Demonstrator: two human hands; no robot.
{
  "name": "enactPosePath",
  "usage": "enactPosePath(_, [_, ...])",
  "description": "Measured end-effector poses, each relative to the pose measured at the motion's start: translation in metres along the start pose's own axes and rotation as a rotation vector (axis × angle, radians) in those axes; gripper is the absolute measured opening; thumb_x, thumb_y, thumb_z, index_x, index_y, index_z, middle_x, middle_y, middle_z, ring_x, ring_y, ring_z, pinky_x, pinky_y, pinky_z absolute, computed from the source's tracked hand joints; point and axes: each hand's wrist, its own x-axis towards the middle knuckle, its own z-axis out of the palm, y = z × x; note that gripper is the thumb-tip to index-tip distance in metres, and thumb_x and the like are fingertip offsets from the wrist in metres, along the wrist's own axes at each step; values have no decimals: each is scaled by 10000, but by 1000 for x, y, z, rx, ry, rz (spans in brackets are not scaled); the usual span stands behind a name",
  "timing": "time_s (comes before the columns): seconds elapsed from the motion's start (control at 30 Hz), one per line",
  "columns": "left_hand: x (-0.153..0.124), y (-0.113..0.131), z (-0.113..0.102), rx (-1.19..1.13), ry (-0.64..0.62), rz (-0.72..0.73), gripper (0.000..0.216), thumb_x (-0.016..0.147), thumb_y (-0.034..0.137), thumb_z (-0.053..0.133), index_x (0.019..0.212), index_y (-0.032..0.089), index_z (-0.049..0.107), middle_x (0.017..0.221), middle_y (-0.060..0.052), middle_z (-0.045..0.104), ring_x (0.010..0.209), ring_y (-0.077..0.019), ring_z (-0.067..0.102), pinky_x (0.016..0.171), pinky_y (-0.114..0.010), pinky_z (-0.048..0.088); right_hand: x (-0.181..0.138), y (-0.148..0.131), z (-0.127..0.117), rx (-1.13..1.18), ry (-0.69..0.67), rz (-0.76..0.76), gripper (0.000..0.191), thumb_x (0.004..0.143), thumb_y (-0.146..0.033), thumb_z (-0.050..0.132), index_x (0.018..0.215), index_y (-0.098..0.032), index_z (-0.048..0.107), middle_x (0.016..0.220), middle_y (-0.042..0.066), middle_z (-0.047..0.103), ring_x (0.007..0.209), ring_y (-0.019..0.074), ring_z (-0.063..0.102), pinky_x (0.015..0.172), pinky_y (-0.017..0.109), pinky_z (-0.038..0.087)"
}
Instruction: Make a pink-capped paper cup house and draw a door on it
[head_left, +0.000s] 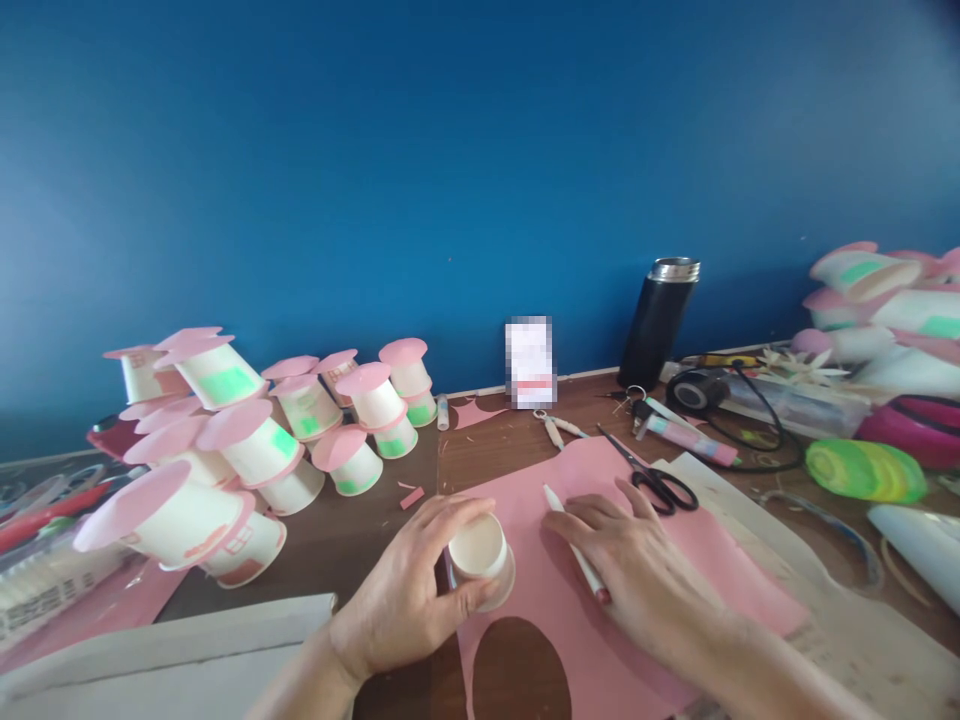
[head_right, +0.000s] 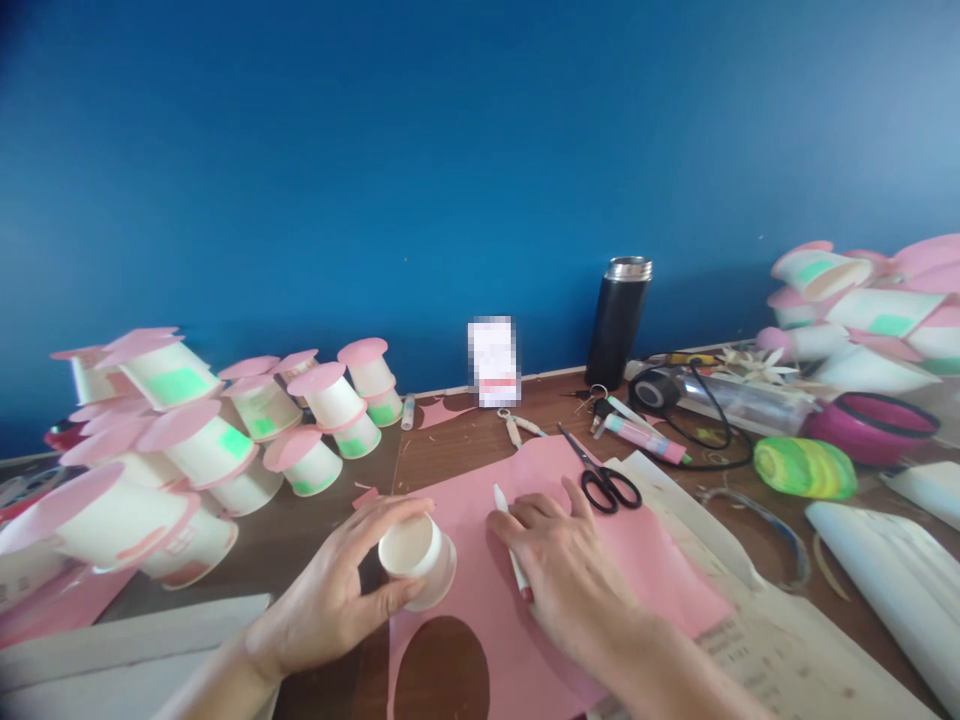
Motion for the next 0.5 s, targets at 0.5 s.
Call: enactPosePath(0.5, [0,0,0,6,9,39,541,838,376,651,1335,272,464,1344,-59,595,1247,-248,538,1074,-414,419,0,-1,-1,16,3,-8,782,467,64,441,1136,-295,632,1090,23,706,987,225,631,1056,560,170])
